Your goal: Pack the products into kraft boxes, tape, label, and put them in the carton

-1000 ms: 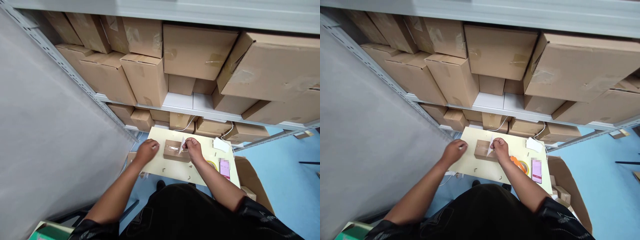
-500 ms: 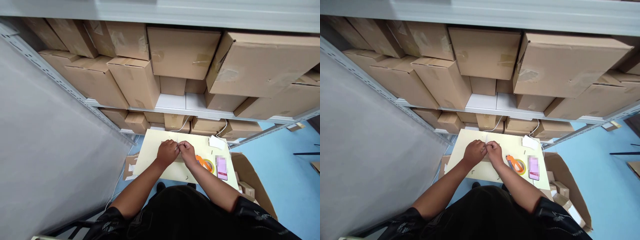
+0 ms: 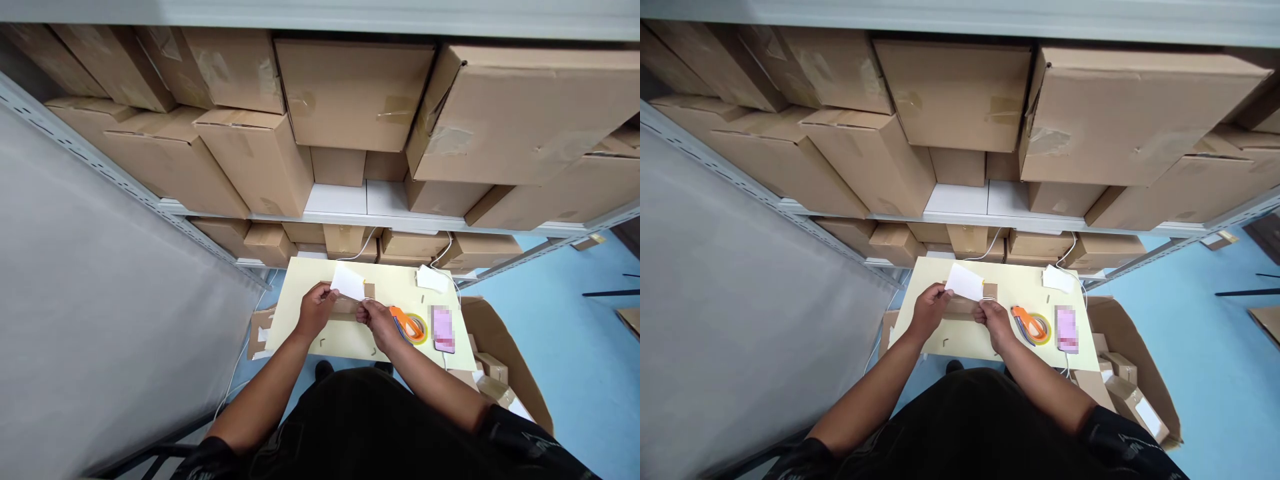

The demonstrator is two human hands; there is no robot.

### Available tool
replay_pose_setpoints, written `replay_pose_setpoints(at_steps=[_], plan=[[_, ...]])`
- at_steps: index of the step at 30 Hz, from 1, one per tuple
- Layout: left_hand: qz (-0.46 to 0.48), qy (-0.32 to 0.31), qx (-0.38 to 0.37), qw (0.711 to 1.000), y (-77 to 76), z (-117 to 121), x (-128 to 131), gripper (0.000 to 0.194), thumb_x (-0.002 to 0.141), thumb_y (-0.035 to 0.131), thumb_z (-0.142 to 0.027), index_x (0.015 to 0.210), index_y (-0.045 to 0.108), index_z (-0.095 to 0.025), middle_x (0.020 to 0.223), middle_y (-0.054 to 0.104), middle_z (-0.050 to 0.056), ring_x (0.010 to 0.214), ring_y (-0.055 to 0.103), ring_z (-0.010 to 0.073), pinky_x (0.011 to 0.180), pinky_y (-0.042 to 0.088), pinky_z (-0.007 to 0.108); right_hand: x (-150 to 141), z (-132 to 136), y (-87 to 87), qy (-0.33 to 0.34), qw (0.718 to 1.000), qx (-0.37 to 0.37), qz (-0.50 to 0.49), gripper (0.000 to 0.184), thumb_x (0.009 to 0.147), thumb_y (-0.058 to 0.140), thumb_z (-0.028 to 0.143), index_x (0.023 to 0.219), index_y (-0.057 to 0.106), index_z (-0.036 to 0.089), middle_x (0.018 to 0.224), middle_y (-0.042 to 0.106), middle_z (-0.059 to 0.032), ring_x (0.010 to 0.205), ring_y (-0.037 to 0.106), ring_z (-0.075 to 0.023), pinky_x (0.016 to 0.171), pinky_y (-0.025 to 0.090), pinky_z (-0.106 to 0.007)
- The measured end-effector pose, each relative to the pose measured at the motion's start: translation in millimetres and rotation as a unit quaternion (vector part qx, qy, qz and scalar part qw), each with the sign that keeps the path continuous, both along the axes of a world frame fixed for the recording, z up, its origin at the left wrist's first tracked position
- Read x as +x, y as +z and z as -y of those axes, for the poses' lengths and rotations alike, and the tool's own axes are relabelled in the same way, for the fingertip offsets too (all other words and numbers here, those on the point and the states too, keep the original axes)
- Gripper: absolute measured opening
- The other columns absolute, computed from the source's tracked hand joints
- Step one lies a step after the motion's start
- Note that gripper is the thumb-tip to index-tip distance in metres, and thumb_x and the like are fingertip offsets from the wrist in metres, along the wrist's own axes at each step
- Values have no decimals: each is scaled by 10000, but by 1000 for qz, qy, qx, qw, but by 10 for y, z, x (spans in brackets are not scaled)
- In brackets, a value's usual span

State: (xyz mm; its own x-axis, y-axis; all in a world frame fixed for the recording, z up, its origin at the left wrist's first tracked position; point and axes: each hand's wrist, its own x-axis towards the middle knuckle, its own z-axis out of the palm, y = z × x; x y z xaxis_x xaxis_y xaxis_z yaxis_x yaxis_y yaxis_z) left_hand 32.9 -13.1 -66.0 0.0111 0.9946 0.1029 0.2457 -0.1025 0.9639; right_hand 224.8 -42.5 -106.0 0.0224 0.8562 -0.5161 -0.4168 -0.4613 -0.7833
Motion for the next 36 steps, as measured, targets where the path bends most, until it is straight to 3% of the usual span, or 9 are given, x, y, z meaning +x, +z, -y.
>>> replay_pose_setpoints(at_steps=[4, 7, 11, 15, 20, 25, 30, 36], plan=[[5, 15, -41, 999, -140, 32, -4, 293, 918, 637, -470, 822, 689, -198, 814, 674, 9, 775, 611, 166, 724, 478, 269, -4, -91, 23, -9, 1000, 16, 22, 338, 673, 826, 487, 734, 640, 212, 674, 636, -6, 631, 568, -172, 669, 490, -320], [-22, 46, -63, 997, -195, 35, -22, 306, 905, 615, -480, 789, 670, -202, 743, 632, -1, 726, 584, 166, 685, 466, 271, 29, -164, 14, -11, 994, 43, 102, 317, 712, 770, 497, 708, 619, 218, 631, 608, 12, 622, 544, -168, 666, 460, -307], [-72, 85, -70, 991, -272, -15, -69, 338, 924, 572, -446, 682, 625, -216, 640, 547, -19, 666, 539, 164, 659, 437, 283, 65, -234, -65, 13, 967, 79, 241, 324, 770, 682, 539, 717, 647, 221, 644, 606, 22, 661, 525, -176, 672, 417, -291], [-167, 74, -35, 982, -432, -63, -116, 348, 948, 535, -376, 646, 602, -217, 694, 594, 1, 702, 572, 170, 701, 433, 296, 66, -245, -191, 30, 942, 85, 324, 309, 788, 635, 529, 751, 698, 229, 712, 654, 4, 727, 553, -202, 698, 421, -296], [-310, 40, 6, 950, -715, -12, -118, 353, 986, 490, -327, 670, 605, -221, 773, 654, 43, 823, 611, 204, 792, 450, 317, 121, -173, -365, 64, 892, 104, 435, 299, 840, 573, 479, 702, 679, 236, 819, 688, -31, 795, 593, -221, 741, 438, -312], [-382, 1, 22, 924, -933, 17, -81, 332, 1011, 463, -296, 771, 675, -210, 850, 700, 85, 887, 616, 243, 824, 450, 350, 174, -158, -519, 112, 831, 91, 537, 295, 896, 541, 394, 721, 706, 223, 854, 691, -51, 861, 604, -217, 797, 434, -304], [-419, -7, 21, 908, -1010, -14, -58, 294, 980, 488, -261, 765, 681, -203, 851, 692, 105, 879, 610, 262, 825, 432, 369, 130, -192, -563, 148, 766, 64, 622, 265, 920, 548, 324, 772, 735, 210, 900, 702, -79, 921, 603, -243, 798, 403, -321], [-435, -3, -1, 901, -1011, -34, -27, 271, 929, 523, -251, 694, 648, -196, 802, 662, 116, 841, 596, 274, 784, 410, 380, 93, -236, -515, 177, 724, 55, 664, 218, 901, 562, 290, 808, 737, 198, 942, 694, -109, 937, 589, -267, 769, 365, -347]])
